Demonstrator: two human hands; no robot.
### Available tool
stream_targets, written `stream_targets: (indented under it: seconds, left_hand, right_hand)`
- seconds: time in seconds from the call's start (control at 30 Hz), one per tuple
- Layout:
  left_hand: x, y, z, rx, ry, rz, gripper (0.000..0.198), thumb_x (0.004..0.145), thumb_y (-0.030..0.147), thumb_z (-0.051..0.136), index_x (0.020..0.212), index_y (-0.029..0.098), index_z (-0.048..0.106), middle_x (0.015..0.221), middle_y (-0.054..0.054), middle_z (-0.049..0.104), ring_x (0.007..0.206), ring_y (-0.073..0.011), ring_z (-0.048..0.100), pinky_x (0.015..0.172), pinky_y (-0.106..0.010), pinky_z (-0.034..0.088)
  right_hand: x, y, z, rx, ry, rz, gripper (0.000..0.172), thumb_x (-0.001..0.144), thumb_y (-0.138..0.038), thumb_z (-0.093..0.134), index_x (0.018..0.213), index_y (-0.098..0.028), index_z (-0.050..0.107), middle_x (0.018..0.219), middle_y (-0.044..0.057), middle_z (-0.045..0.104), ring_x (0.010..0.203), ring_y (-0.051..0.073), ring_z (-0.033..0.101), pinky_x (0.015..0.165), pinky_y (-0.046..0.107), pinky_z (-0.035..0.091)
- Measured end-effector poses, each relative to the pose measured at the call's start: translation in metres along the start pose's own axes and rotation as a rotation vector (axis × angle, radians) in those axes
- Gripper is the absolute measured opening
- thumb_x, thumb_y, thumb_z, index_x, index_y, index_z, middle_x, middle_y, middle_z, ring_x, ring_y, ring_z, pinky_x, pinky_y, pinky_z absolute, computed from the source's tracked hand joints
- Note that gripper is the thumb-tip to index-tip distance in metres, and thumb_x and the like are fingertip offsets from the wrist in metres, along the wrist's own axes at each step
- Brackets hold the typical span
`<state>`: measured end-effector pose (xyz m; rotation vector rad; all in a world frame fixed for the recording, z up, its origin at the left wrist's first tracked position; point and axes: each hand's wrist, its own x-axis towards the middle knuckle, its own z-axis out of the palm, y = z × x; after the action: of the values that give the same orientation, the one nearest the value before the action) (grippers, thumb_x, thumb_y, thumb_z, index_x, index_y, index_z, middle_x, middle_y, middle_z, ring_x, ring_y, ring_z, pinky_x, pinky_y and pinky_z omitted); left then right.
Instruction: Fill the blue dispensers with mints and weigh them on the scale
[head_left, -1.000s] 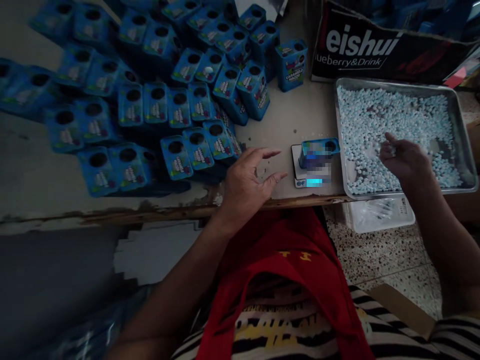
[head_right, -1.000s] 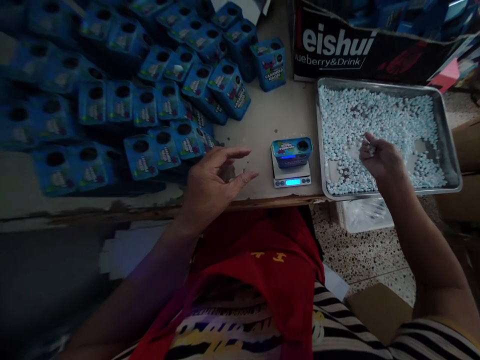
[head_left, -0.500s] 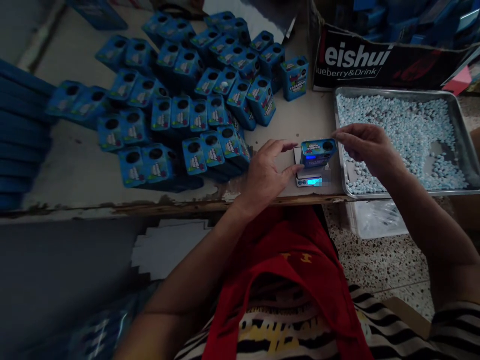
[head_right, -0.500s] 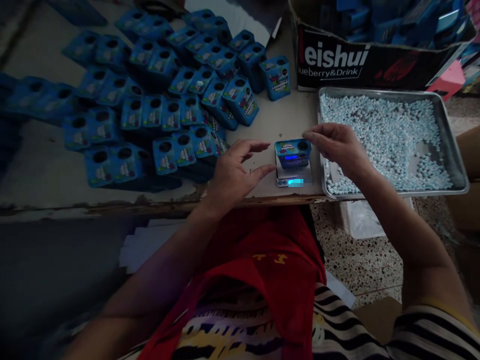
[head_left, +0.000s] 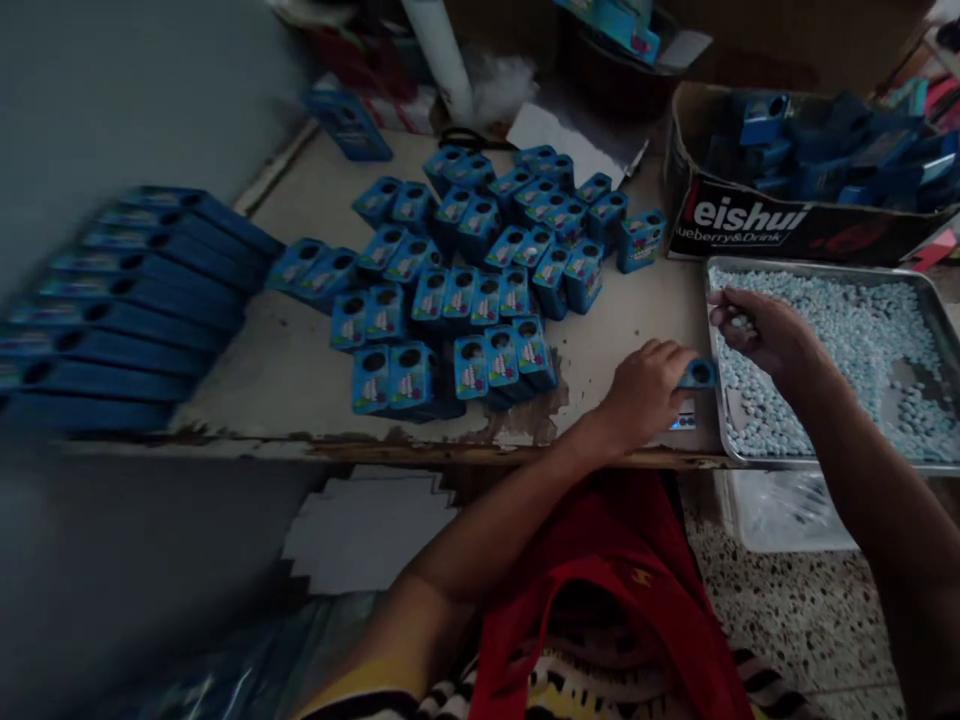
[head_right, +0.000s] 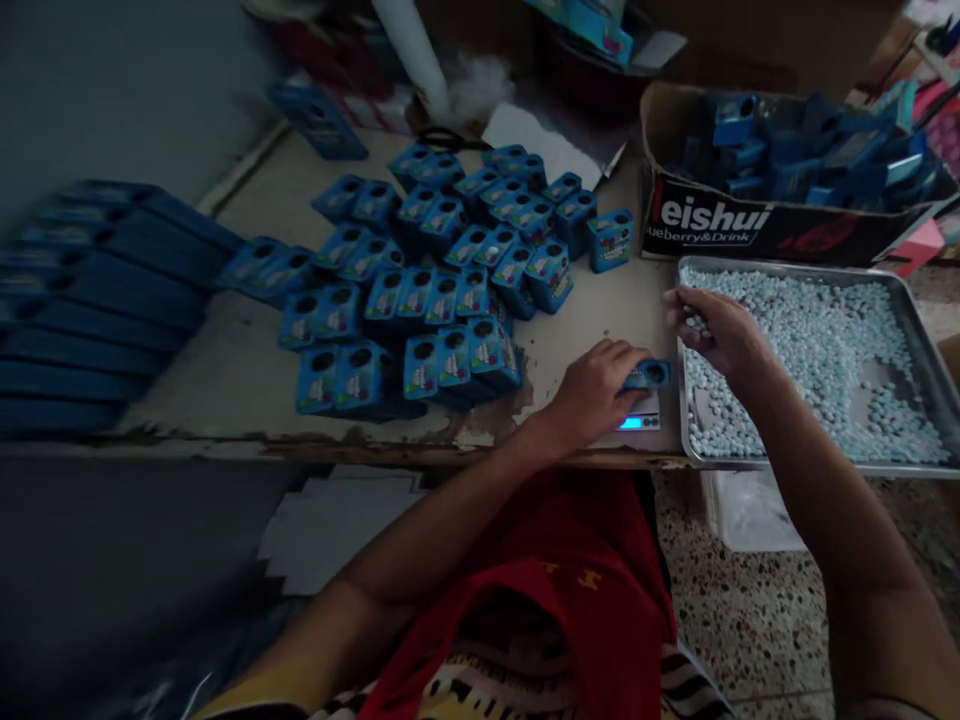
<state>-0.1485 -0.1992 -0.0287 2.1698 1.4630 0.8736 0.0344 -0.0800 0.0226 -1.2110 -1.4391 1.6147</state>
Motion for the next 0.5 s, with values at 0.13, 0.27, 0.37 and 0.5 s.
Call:
stream_targets:
  seconds: [0.13, 0.27, 0.37, 0.5]
  left_hand:
    - [-0.041, -0.003, -0.068, -0.022, 0.145, -0.045, 0.035, 0.095, 0.019, 0.082, 0.129, 0.022, 0.072, 0.122, -0.01, 0.079, 0.117, -0.0296, 0.075, 0.105, -0.044, 0.063]
    - [-0.078, -0.051, -0.184, 0.156, 0.439, -0.18, 0.041, 0.094, 0.023, 0.086, 0.132, 0.025, 0.072, 0.127, -0.004, 0.079, 0.12, -0.0284, 0.076, 0.109, -0.044, 0.063]
    - [-0.08, -0.119, -0.282, 0.398, 0.635, -0.349, 0.052, 0.083, 0.02, 0.097, 0.129, 0.021, 0.072, 0.126, 0.0, 0.08, 0.119, -0.0238, 0.074, 0.115, -0.04, 0.06]
    - [-0.056, -0.235, -0.385, 0.474, 0.648, -0.608, 0.048, 0.094, 0.028, 0.088, 0.135, 0.012, 0.068, 0.121, 0.009, 0.081, 0.106, -0.0081, 0.069, 0.102, -0.018, 0.055]
  right_hand:
    - [0.06, 0.005, 0.036, -0.119, -0.154, -0.089, 0.055, 0.083, -0.07, 0.083, 0.103, -0.02, 0.072, 0.061, -0.009, 0.042, 0.048, 0.008, 0.026, 0.047, 0.024, 0.017]
    - [0.096, 0.001, 0.085, -0.758, -0.163, -0.427, 0.04, 0.099, -0.051, 0.07, 0.127, -0.024, 0.073, 0.063, -0.005, 0.052, 0.054, 0.015, 0.04, 0.059, 0.029, 0.028]
    - [0.108, -0.009, 0.097, -1.314, -0.133, -0.542, 0.028, 0.104, -0.034, 0.065, 0.13, -0.027, 0.073, 0.079, 0.008, 0.076, 0.061, 0.022, 0.055, 0.062, 0.034, 0.023]
    - [0.12, -0.015, 0.09, -1.625, -0.21, -0.559, 0.03, 0.108, -0.031, 0.057, 0.136, -0.029, 0.068, 0.099, 0.018, 0.085, 0.071, 0.032, 0.071, 0.057, 0.036, 0.024]
